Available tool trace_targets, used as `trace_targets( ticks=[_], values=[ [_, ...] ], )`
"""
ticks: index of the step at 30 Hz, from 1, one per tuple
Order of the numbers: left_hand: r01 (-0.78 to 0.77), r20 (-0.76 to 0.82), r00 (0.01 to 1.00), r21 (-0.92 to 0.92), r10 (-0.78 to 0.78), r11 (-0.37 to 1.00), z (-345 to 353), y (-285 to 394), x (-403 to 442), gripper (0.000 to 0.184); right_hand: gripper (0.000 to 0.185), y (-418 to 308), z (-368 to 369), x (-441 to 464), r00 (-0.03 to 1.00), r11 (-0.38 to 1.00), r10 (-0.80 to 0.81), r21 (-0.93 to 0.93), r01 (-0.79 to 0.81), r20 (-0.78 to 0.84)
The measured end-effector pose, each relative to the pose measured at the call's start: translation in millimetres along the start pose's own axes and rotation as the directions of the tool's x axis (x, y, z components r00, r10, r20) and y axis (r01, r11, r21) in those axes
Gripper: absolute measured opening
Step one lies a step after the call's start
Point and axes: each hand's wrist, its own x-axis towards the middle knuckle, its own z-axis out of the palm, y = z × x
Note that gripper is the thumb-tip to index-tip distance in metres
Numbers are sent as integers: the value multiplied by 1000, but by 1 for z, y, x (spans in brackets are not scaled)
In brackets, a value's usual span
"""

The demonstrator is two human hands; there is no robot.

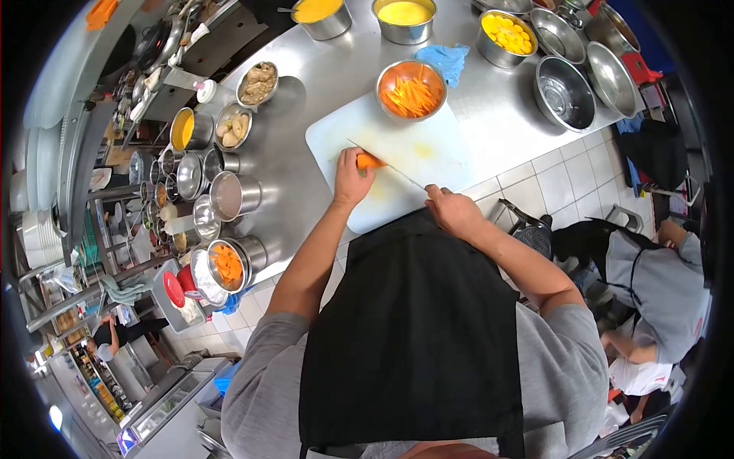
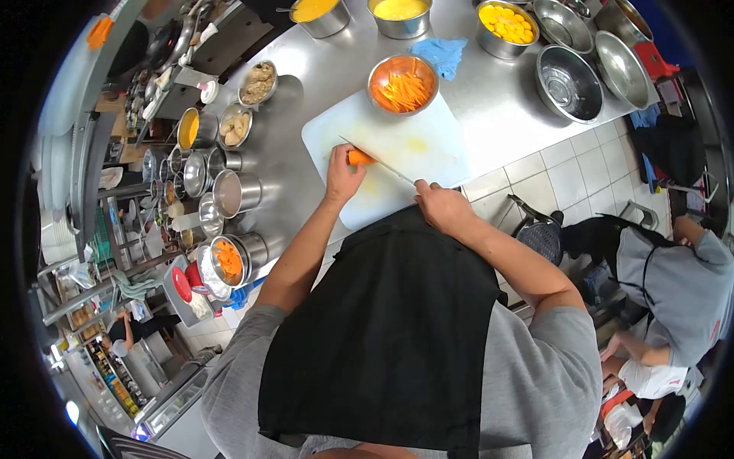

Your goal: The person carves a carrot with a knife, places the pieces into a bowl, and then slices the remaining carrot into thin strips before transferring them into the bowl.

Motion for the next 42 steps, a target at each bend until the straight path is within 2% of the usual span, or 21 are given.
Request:
trace_targets(
  ticks=[10,12,22,28,34,39,42],
  values=[
    [62,24,998,-80,-60,995,-1,3,-3,42,25,-2,-6,-25,1000,1000,18,7,-18,-7],
    [70,32,997,-36,-69,997,-2,5,-3,42,26,-2,-6,-26,1000,1000,27,14,-27,5],
    [62,43,997,-42,-60,997,-4,8,-1,43,27,-4,-15,-26,996,998,54,13,-55,75],
    [62,29,998,-54,-60,997,-1,0,-3,43,25,-2,-6,-10,986,997,77,13,-80,147],
    [74,38,997,-73,-72,995,-3,3,-4,44,22,-8,-2,14,992,999,34,-13,-32,121],
    [90,57,995,-92,-85,992,-3,3,-4,45,22,0,20,46,994,996,-42,85,33,103],
    [57,32,998,-83,-55,995,-1,-1,-5,45,21,3,41,70,997,996,-27,83,21,73]
  ],
)
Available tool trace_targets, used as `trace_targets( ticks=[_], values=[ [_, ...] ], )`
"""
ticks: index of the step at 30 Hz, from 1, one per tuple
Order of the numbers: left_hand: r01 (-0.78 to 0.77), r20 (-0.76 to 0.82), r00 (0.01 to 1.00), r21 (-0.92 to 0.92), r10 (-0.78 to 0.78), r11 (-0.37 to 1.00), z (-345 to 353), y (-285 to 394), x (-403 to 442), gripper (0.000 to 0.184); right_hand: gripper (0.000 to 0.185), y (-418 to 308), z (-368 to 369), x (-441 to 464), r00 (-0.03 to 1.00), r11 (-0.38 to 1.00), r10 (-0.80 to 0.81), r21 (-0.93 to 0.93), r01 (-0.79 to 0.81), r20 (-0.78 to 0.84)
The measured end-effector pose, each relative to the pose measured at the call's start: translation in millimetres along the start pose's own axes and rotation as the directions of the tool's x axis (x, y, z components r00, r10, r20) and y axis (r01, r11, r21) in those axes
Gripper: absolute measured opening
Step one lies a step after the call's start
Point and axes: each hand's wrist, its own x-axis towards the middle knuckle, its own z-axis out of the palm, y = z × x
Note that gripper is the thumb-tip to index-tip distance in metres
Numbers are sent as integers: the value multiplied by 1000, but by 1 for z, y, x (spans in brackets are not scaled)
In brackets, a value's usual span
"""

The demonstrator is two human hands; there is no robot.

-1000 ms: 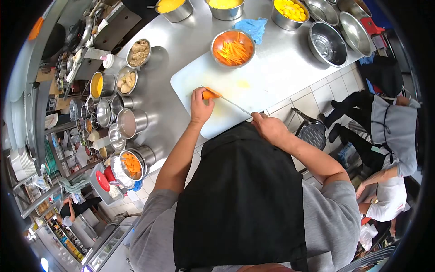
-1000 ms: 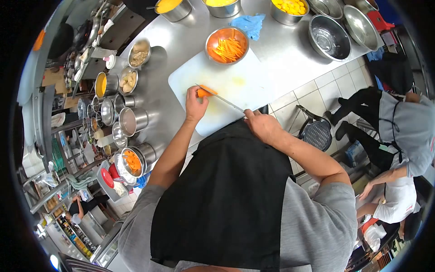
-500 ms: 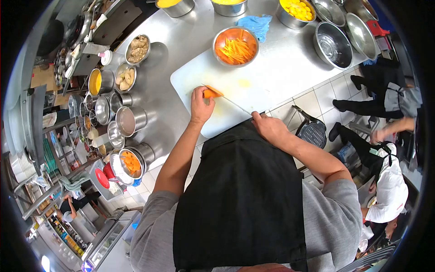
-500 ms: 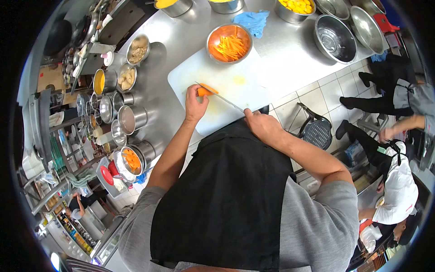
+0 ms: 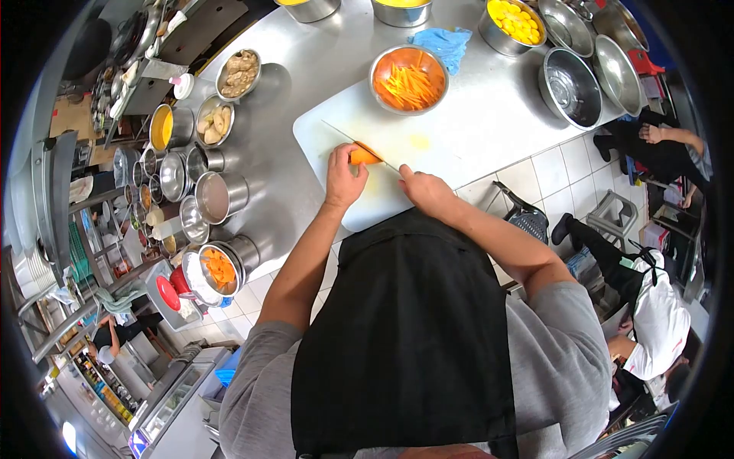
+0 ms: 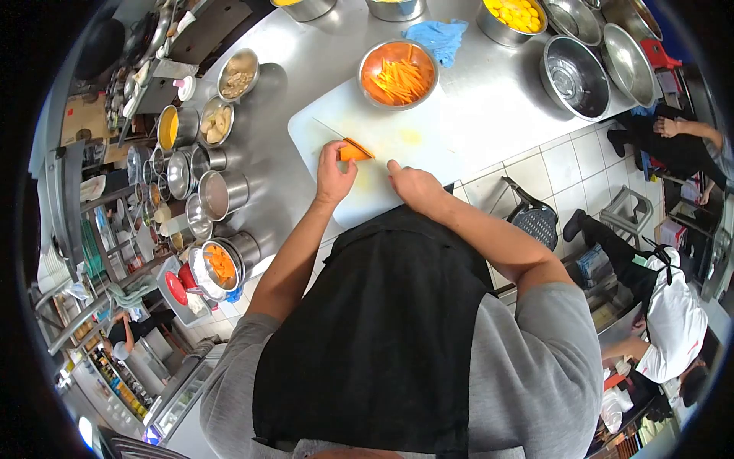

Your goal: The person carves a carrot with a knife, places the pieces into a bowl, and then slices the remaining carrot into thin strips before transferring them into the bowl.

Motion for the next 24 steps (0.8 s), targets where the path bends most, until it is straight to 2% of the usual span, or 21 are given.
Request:
trace_targets(
  ticks=[7,13,18,24],
  values=[
    [-7,2,1000,-21,7,1000,0,1,0,44,22,6,18,19,1000,998,0,-57,-1,-31],
    [-86,-44,995,81,90,993,1,-1,1,42,23,-12,-26,-30,1000,994,-10,-105,7,-24],
    [-24,-30,999,11,25,1000,1,0,1,42,25,-15,-49,-76,1000,992,21,-121,-20,9],
    [12,-15,1000,19,-12,1000,-2,6,0,42,25,-16,-51,-85,997,990,69,-122,-64,39]
  ],
)
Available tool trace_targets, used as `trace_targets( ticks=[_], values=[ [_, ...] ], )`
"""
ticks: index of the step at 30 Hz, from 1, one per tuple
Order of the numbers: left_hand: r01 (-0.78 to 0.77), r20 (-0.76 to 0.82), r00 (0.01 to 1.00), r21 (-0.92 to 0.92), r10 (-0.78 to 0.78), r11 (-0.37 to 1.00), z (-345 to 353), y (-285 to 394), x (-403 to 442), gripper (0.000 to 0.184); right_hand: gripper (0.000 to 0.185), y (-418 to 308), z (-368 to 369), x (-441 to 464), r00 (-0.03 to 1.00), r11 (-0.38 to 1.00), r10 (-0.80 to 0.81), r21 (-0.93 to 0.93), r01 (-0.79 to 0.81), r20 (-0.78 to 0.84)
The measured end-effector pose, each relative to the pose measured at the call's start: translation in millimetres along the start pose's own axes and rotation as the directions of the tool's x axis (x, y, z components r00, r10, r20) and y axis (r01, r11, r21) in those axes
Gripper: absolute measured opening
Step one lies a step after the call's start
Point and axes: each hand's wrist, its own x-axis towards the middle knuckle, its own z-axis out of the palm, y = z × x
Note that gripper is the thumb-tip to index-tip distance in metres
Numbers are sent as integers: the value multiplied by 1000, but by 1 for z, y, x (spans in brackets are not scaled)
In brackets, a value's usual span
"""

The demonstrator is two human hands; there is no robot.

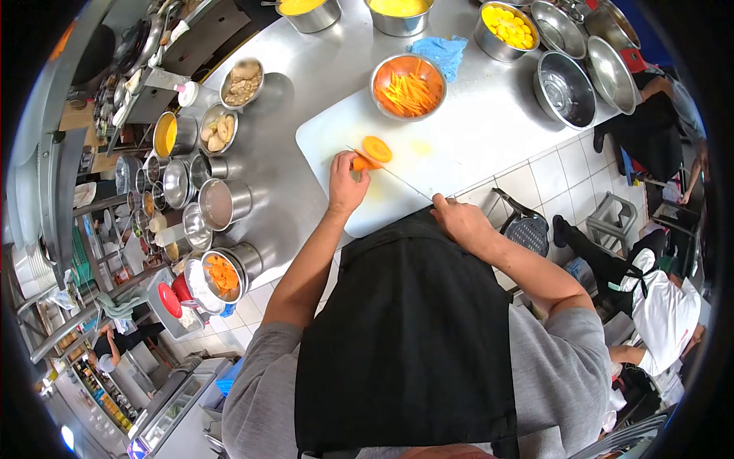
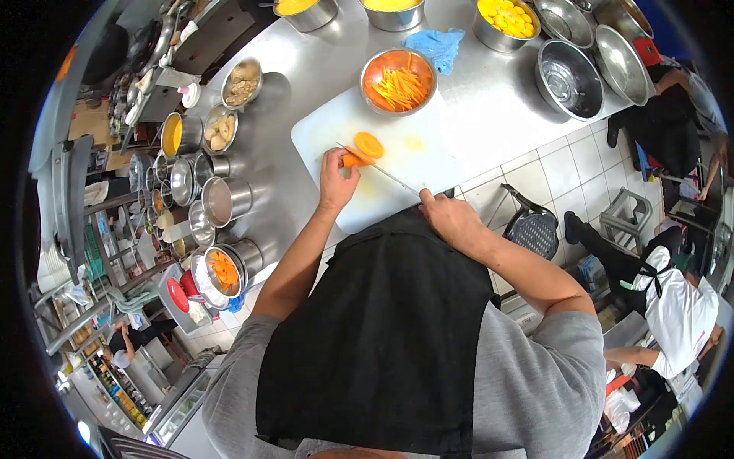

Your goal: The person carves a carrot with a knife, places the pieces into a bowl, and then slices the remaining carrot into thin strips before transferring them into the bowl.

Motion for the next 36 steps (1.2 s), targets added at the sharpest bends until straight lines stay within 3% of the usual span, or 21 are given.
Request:
trace_targets(
  ticks=[17,28,33,36],
  values=[
    [6,11,1000,-3,-6,1000,0,0,0,45,23,-1,-1,8,999,1000,-11,-8,11,39],
    [12,16,1000,-24,-12,1000,1,-2,-1,44,20,1,33,68,998,993,-59,100,59,0],
    [-77,-21,997,33,77,997,0,-3,-1,43,20,4,60,107,999,993,-25,120,22,20],
    [-72,-31,997,13,72,997,1,-2,-1,44,20,7,69,107,992,994,-53,92,64,-113]
  ],
)
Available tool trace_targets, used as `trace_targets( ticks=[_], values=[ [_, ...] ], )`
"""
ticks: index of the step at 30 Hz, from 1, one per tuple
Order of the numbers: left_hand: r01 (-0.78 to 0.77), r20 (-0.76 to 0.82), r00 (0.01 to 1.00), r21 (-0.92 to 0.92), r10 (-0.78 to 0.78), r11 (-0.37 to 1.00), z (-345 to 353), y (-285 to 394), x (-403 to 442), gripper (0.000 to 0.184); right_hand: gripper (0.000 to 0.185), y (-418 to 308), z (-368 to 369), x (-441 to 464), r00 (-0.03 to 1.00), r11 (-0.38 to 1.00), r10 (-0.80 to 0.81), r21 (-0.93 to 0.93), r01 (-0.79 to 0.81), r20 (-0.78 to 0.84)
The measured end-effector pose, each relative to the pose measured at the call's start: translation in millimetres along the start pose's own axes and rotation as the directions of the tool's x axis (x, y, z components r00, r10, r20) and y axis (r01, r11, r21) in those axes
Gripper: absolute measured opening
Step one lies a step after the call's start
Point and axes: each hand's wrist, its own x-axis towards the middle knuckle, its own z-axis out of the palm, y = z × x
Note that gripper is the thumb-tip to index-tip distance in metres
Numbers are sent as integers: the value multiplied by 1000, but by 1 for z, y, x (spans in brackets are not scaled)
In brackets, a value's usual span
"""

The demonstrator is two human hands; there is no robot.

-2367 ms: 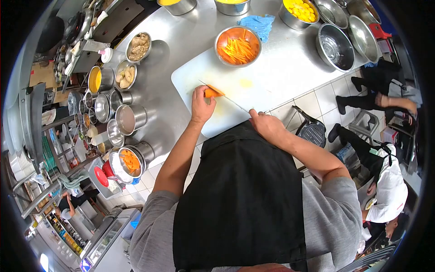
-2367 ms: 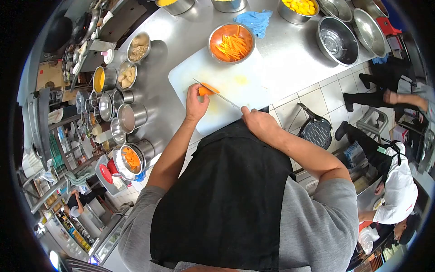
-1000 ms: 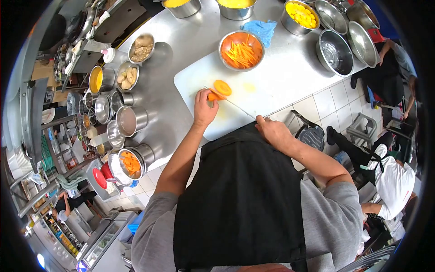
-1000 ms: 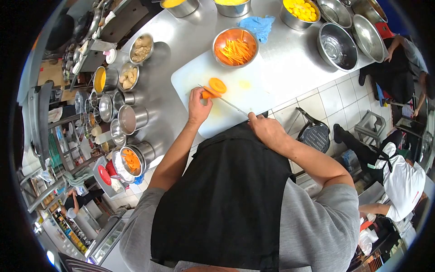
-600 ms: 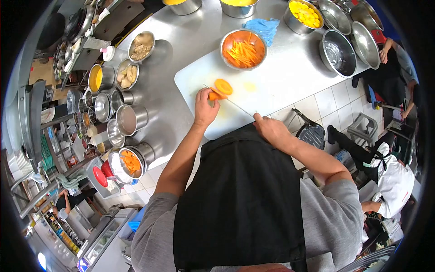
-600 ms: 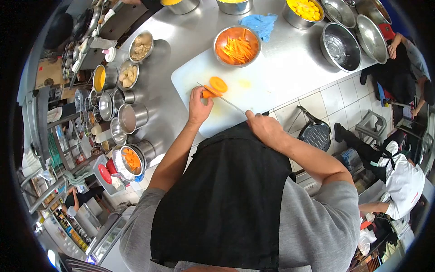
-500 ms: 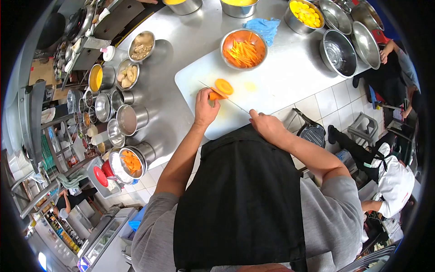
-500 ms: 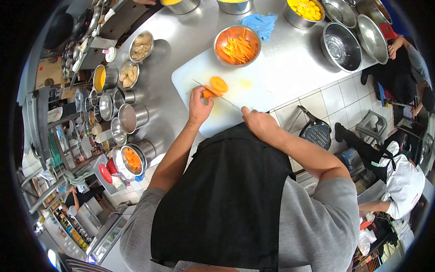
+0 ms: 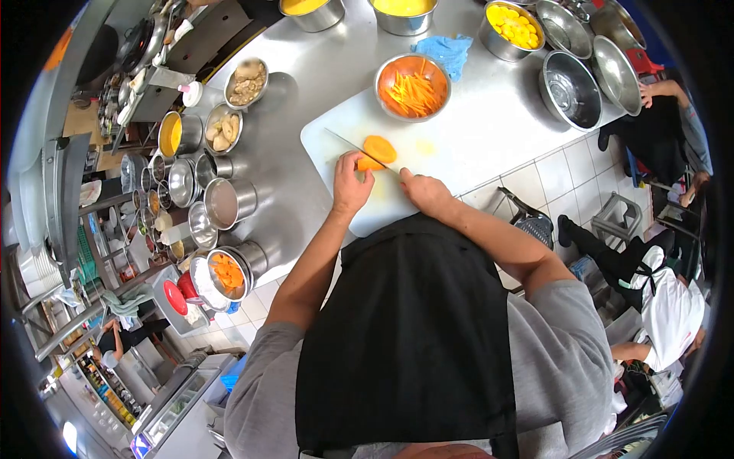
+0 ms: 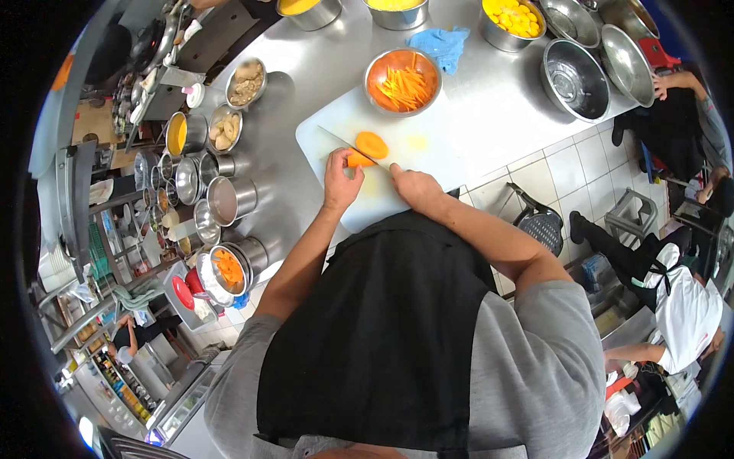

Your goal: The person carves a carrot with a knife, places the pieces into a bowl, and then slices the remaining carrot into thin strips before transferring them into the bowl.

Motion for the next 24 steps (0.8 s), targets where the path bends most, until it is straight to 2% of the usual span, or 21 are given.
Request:
trace_targets(
  ticks=[3,7,12,15,24],
  values=[
    [52,-5,999,-16,-52,999,2,-1,-3,44,21,-3,-8,-7,998,999,16,-31,-15,54],
    [-9,-24,1000,7,9,1000,1,-2,-3,44,23,-18,-41,-39,999,998,-30,-58,31,9],
    [42,-42,998,28,-40,999,3,-1,-4,44,24,-20,-72,-79,996,991,1,-133,10,84],
    [103,-8,995,-19,-103,994,1,1,-4,42,24,-19,-78,-90,996,992,6,-124,5,86],
    [107,28,994,11,-107,994,-1,3,-1,42,24,-16,-69,-95,996,994,36,-104,-27,85]
  ],
)
